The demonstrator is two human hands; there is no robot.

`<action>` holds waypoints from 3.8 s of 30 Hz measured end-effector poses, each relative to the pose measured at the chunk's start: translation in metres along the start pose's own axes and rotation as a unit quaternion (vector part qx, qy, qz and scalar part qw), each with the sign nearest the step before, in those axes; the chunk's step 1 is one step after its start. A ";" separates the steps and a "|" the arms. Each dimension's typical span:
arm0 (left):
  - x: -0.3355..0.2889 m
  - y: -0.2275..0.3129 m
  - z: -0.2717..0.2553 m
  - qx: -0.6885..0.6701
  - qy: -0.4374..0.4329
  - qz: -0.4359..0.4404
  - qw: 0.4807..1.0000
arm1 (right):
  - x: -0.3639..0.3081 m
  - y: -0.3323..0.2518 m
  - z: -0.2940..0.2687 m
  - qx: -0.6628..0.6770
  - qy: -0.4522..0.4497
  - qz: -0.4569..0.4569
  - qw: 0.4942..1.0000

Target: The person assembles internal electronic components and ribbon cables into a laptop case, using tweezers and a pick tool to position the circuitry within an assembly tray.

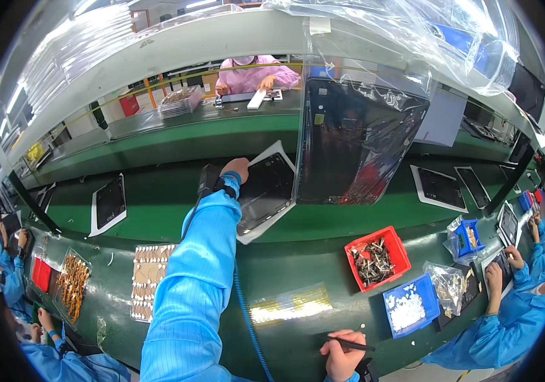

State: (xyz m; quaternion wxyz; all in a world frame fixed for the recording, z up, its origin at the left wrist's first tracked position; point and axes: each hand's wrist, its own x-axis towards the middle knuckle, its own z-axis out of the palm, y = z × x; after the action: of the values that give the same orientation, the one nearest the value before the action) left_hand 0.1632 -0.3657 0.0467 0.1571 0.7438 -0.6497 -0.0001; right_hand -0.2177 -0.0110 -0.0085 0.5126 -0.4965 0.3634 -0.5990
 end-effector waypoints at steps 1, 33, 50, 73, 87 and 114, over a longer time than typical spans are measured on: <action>-0.004 0.017 0.002 -0.020 0.029 -0.033 0.999 | 0.000 -0.002 0.003 0.047 0.027 0.019 0.998; -0.333 -0.065 -0.070 0.129 0.102 -0.241 0.957 | 0.005 -0.007 0.025 -0.010 0.046 -0.021 0.999; -0.322 -0.105 -0.075 0.260 0.104 -0.218 0.935 | -0.040 -0.059 -0.091 -0.010 0.266 -0.152 0.952; -0.312 0.245 0.036 -0.226 -0.051 0.197 0.953 | 0.004 -0.037 -0.086 -0.044 0.081 -0.097 0.991; -0.323 0.233 0.038 -0.218 0.023 0.305 0.927 | 0.072 -0.047 -0.051 -0.438 0.033 -0.004 0.898; -0.325 0.223 0.048 -0.259 0.021 0.321 0.911 | 0.093 -0.009 -0.046 -0.652 -0.076 -0.104 0.748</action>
State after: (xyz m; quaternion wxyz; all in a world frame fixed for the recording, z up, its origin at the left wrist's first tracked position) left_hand -0.1126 -0.0864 -0.0128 0.3488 0.4282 -0.8273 -0.1025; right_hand -0.2626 -0.1032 0.0095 0.0248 -0.7886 0.5710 -0.2267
